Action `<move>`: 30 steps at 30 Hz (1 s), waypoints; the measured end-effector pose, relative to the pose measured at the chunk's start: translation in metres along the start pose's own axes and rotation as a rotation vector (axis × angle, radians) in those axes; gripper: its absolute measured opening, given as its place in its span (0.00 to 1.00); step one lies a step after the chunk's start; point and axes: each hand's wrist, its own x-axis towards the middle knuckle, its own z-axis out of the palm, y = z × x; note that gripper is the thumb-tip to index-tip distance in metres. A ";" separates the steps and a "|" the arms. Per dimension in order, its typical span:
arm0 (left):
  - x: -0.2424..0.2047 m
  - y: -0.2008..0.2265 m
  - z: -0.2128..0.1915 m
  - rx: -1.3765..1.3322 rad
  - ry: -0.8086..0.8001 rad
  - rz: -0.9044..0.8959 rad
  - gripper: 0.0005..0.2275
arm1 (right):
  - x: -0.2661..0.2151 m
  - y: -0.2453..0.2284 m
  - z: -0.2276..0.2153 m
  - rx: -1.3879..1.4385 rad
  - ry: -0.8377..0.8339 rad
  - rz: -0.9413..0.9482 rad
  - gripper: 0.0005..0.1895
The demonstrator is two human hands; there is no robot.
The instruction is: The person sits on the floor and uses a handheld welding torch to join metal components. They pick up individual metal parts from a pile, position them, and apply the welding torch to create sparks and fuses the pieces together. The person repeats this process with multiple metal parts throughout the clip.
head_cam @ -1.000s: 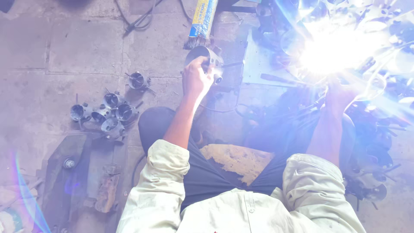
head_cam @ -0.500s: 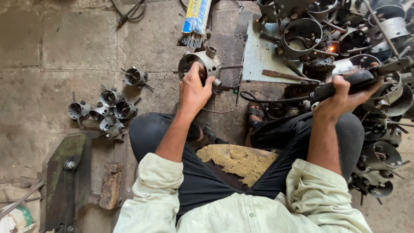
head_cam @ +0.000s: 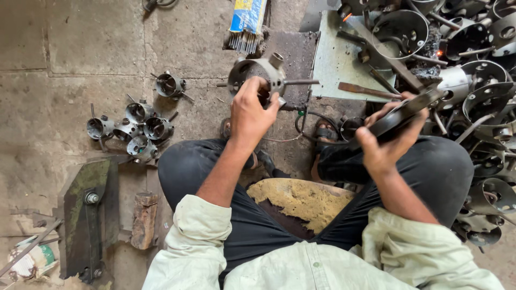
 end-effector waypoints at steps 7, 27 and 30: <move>-0.001 -0.002 0.012 0.357 0.135 0.198 0.43 | -0.029 -0.027 0.030 -0.043 -0.056 0.070 0.41; 0.025 -0.091 -0.060 0.220 -0.376 -0.186 0.53 | -0.025 -0.024 0.036 -0.245 -0.107 0.164 0.44; 0.023 -0.111 -0.060 0.122 -0.317 -0.132 0.53 | -0.023 -0.026 0.042 -0.239 -0.123 0.129 0.41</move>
